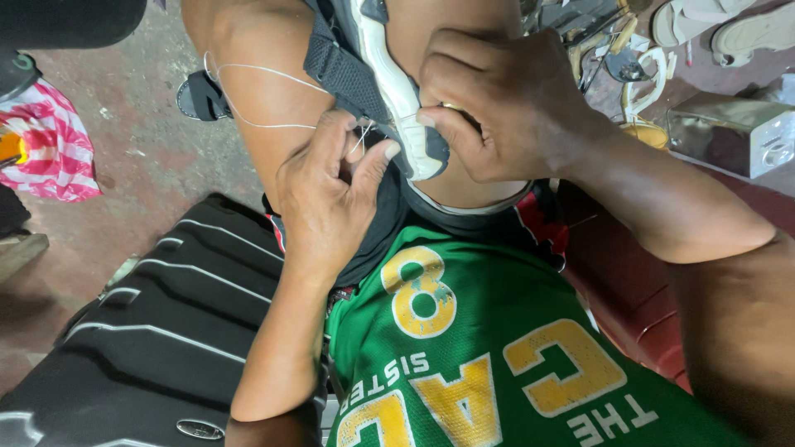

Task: The person is sewing a black and white sneaker using a needle and white thread. They repeatedly push the needle through the shoe's upper material and pull the thread tight to secure the stitches.

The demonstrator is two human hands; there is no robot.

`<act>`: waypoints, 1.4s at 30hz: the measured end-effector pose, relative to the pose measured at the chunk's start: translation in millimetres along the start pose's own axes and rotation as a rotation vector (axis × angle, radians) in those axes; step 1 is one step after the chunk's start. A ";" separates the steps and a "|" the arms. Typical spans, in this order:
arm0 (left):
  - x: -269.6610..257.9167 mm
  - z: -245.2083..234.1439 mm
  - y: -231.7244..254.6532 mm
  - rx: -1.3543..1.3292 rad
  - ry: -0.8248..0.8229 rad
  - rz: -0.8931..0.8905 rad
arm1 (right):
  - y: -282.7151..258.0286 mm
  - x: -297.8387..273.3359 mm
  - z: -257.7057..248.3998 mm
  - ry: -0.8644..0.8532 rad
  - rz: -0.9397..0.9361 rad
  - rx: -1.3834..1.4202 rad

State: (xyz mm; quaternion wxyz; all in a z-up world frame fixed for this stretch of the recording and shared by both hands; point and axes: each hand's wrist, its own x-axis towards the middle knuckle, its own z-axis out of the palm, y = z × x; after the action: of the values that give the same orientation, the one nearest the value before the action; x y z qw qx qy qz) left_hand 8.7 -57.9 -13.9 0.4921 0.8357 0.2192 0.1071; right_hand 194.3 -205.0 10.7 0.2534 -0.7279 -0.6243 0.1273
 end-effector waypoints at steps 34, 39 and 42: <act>-5.8 -13.9 12.0 -0.063 -0.106 -0.075 | -26.5 -3.7 -8.1 -0.109 -0.062 -0.290; 2.6 -10.3 12.7 -0.057 -0.122 -0.198 | -20.3 17.8 -18.3 -0.103 -0.079 -0.210; 4.4 -8.7 9.6 -0.114 -0.129 -0.124 | -11.7 15.4 -19.5 -0.127 -0.069 -0.238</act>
State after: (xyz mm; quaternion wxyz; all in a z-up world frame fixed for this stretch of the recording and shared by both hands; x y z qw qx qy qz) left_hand 11.6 -53.1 -1.3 0.5574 0.7964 0.2321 0.0347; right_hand 197.1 -192.9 35.3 0.1296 -0.7213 -0.6745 0.0892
